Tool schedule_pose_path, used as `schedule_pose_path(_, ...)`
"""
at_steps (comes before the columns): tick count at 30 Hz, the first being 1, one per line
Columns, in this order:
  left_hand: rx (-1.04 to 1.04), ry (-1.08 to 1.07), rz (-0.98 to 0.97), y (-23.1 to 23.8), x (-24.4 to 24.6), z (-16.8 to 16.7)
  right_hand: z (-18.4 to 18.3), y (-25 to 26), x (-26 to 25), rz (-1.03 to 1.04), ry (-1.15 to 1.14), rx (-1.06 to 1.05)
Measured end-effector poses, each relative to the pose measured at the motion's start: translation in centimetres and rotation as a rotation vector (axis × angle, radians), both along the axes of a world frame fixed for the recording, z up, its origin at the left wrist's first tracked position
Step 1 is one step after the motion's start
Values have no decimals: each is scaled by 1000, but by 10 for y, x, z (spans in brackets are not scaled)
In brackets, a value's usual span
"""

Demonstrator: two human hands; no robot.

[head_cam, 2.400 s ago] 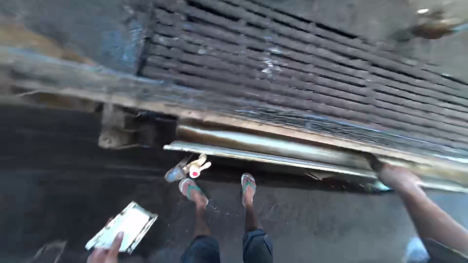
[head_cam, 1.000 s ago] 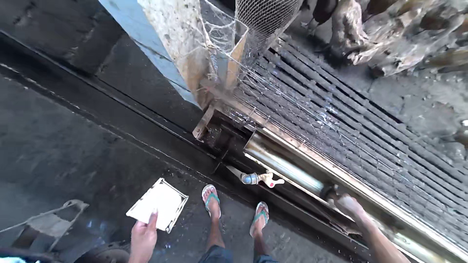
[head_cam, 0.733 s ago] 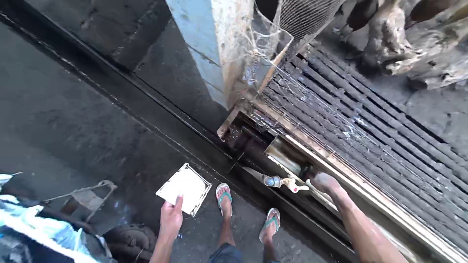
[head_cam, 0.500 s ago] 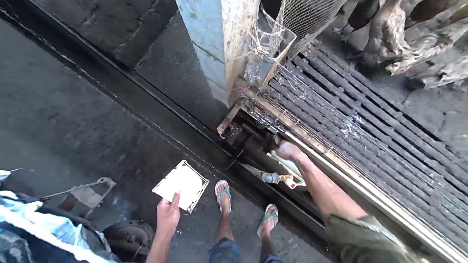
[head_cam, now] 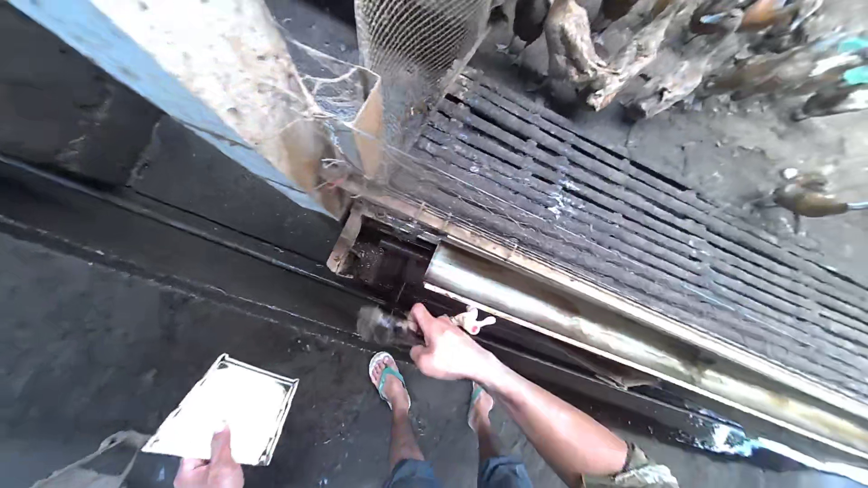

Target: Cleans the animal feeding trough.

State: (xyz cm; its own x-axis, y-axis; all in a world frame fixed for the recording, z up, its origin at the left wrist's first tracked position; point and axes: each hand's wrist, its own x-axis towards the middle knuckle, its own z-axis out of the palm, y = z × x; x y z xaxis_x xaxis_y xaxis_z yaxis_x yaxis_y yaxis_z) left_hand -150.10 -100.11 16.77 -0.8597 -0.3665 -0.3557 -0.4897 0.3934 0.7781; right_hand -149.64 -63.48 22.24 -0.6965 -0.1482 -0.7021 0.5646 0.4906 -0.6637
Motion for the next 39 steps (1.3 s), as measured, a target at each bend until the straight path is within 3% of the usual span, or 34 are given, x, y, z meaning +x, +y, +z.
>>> schedule_pose_path(4,-120,-59,-246,39,-31,10,5,18,67,31,2,54)
schedule_pose_path(6,-194,-81,-442,76,-51,5,-4,44,130,-31,144,113)
schedule_pose_path(8,-255,-82,-690,120,-74,-8,-26,77,198,-72,185,304)
schedule_pose_path(11,-339,-195,-1047,195,-107,-33,-67,124,263,-5,-345,600)
schedule_pose_path(12,-367,-215,-1139,221,-117,-45,-77,135,277,-7,-400,654)
schedule_pose_path(16,-451,-247,-1322,301,-135,-84,-92,152,285,-99,102,763)
schedule_pose_path(21,-522,-244,-1389,348,-136,-118,-136,178,249,-110,561,826)
schedule_pose_path(27,-424,-180,-1380,354,-137,-132,-173,195,228,-26,661,799)
schedule_pose_path(31,-62,-314,-1278,345,-150,-139,-184,198,229,23,741,828)
schedule_pose_path(35,377,-465,-1044,333,-148,-156,-189,205,229,53,848,822)
schedule_pose_path(39,603,-403,-900,321,-143,-193,-199,212,230,95,929,785)
